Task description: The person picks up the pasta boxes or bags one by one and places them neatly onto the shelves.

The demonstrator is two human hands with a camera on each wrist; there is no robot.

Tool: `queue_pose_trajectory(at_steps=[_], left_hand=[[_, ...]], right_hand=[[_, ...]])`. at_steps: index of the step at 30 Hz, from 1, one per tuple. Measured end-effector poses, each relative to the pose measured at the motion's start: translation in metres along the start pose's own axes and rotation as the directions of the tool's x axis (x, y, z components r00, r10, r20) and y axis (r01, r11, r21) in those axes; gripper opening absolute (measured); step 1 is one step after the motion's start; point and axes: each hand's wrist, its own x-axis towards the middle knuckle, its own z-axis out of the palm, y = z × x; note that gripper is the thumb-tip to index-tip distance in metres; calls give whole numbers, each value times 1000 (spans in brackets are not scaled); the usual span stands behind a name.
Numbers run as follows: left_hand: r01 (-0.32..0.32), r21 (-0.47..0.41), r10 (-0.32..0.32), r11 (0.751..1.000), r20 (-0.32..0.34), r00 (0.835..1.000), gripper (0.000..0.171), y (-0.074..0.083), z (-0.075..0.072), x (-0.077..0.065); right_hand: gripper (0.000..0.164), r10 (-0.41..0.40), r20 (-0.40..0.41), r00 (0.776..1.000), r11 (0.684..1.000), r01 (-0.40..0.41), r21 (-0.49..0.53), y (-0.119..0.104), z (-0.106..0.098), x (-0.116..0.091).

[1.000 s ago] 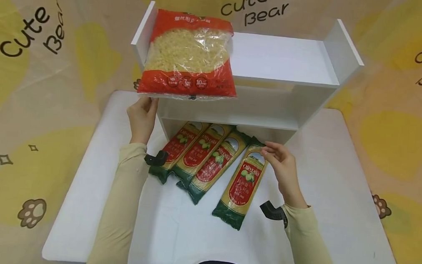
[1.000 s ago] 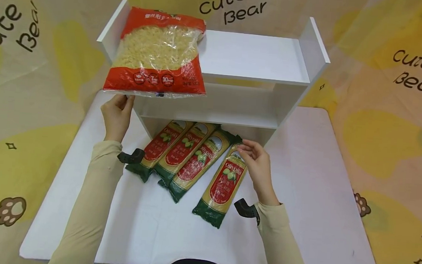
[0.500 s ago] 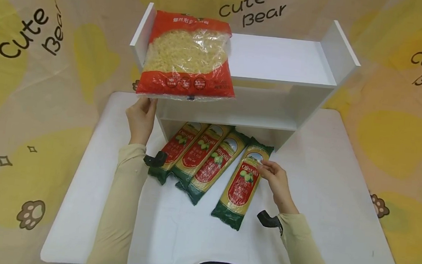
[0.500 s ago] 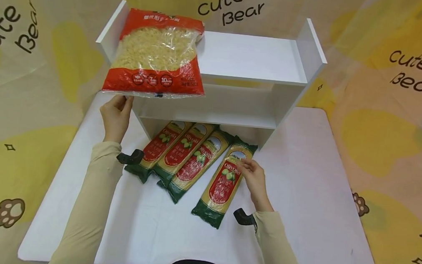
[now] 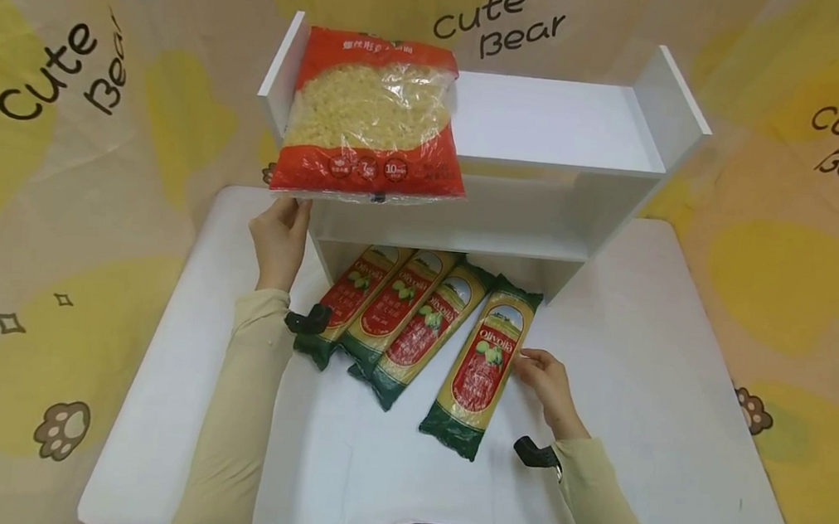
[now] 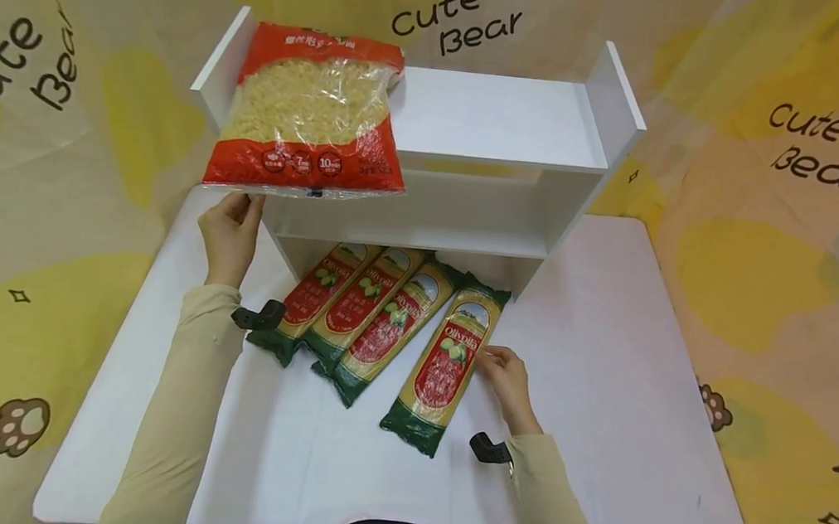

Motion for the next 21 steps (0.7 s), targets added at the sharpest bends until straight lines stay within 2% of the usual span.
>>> queue_pose_trajectory(at_steps=[4, 11, 18, 21], left_hand=[[0, -6, 0, 1000, 0, 1000, 23, 0, 1, -1], [-10, -15, 10, 1000, -13, 1000, 22, 1, 1, -2], [-3, -24, 3, 1000, -12, 1000, 22, 0, 1, -2], [-4, -18, 4, 1000, -13, 1000, 23, -1, 0, -2]], right_hand=[[39, 29, -1, 1000, 1000, -29, 12, 7, -1, 1], [36, 63, 38, 997, 991, -67, 112, 10, 2, 0], [35, 98, 33, 995, 989, -101, 110, 6, 7, 0], [34, 104, 59, 993, 988, -110, 108, 4, 9, 1]])
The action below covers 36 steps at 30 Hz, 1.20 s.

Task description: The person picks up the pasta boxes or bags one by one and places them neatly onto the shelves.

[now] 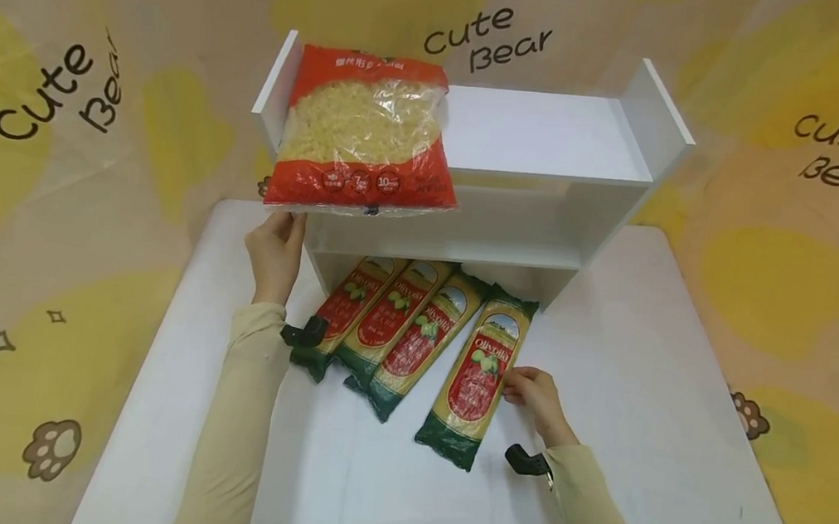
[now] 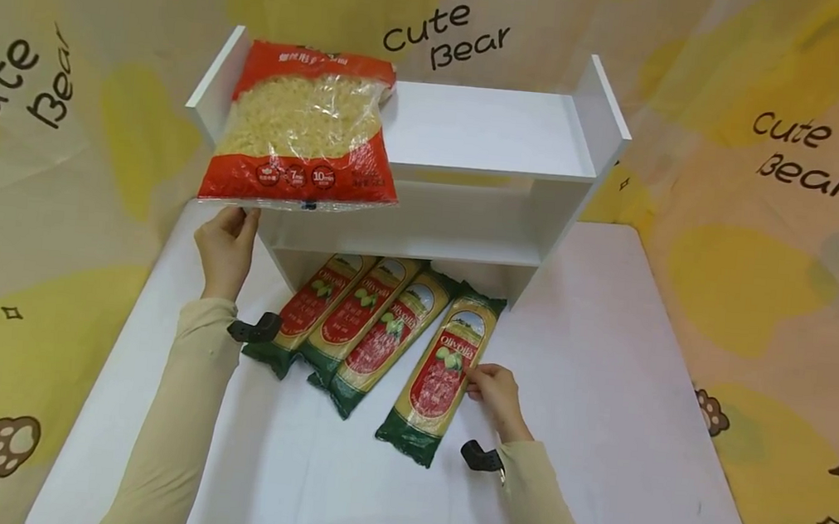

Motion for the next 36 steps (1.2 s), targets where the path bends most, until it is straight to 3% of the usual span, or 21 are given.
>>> queue_pose_trajectory(at_steps=[7, 14, 22, 30, 36], left_hand=[[15, -2, -15, 1000, 13, 1000, 25, 1, -1, -2], [3, 6, -3, 1000, 7, 1000, 23, 0, 0, -2], [-9, 19, 9, 1000, -18, 1000, 18, 0, 1, -2], [20, -5, -20, 1000, -4, 1000, 20, 0, 2, -5], [1, 4, -1, 1000, -10, 1000, 20, 1, -1, -3]], right_hand=[[28, 11, 65, 998, 999, -13, 30, -2, 18, 0], [30, -11, -49, 999, 997, 15, 80, -1, 40, -4], [38, 21, -29, 999, 981, -15, 195, -3, 41, 4], [35, 22, -19, 1000, 984, -19, 179, -1, 45, 8], [34, -8, -19, 1000, 984, 11, 178, -3, 48, 8]])
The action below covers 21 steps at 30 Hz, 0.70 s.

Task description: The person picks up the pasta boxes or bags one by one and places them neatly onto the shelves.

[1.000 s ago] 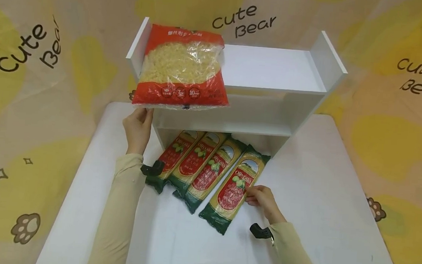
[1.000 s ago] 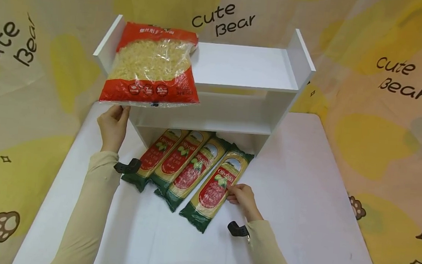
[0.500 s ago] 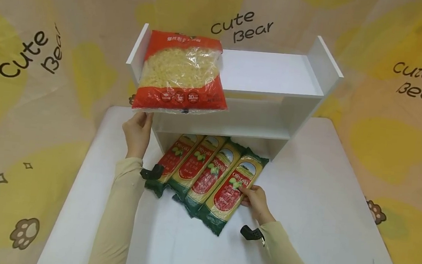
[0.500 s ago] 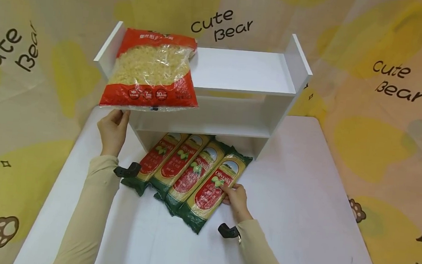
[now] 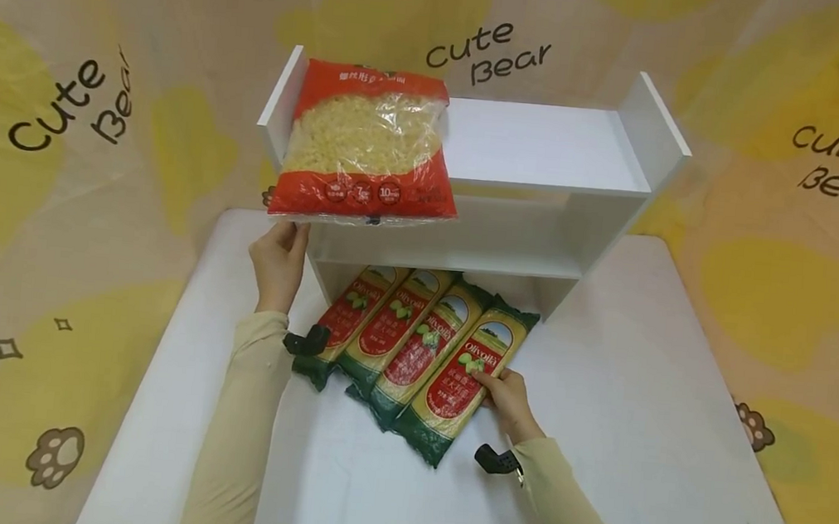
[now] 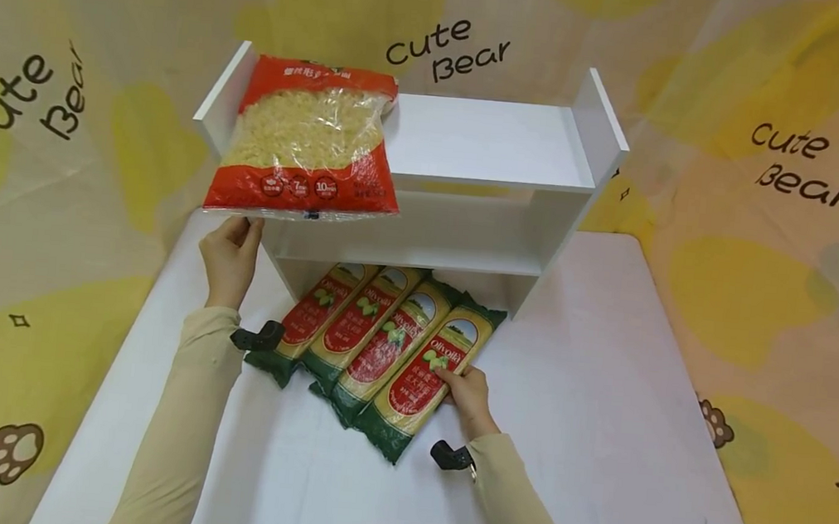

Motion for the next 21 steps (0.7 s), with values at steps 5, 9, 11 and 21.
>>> queue_pose_trajectory(at_steps=[5, 9, 11, 21], left_hand=[[15, -4, -15, 1000, 14, 1000, 24, 0, 0, 0], [21, -14, -20, 1000, 23, 1000, 25, 0, 0, 0], [23, -18, -22, 1000, 26, 999, 25, 0, 0, 0], [14, 0, -14, 1000, 21, 1000, 25, 0, 0, 0]], right_hand=[[31, -24, -18, 1000, 999, 25, 39, 0, 2, 0], [31, -38, -31, 999, 998, 40, 57, -1, 1, 1], [32, -45, -32, 998, 997, 47, 65, -2, -1, 1], [34, -40, -52, 998, 998, 42, 47, -2, -10, -8]])
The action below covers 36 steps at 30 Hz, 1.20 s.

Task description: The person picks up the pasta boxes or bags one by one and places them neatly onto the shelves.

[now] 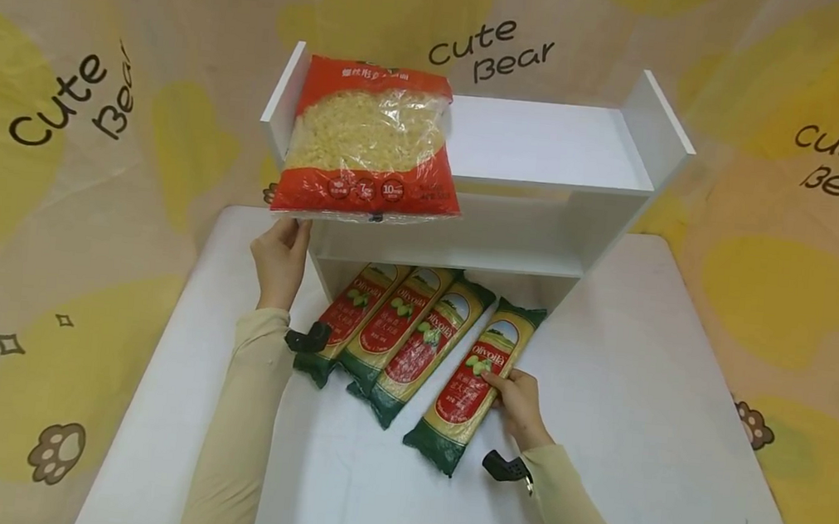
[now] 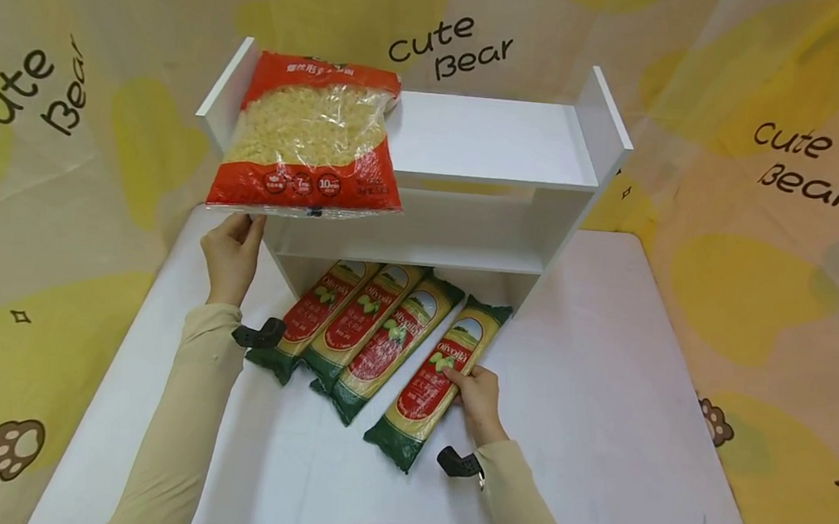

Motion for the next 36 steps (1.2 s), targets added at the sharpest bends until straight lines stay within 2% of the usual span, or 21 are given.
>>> queue_pose_trajectory(at_steps=[6, 19, 29, 36], left_hand=[[-10, -7, 10, 1000, -16, 1000, 22, -1, 1, 1], [3, -13, -3, 1000, -10, 1000, 22, -1, -1, 1], [-36, 21, 37, 999, -36, 999, 16, -1, -1, 4], [-14, 1, 14, 1000, -14, 1000, 18, -1, 0, 2]], right_hand=[[34, -20, 11, 1000, 1000, 20, -15, -13, -5, -12], [40, -68, 131, 989, 998, 70, -9, -52, -21, -44], [43, -145, 178, 973, 989, 138, 52, -89, -28, -71], [34, -187, 240, 953, 979, 160, 124, -107, -37, -90]])
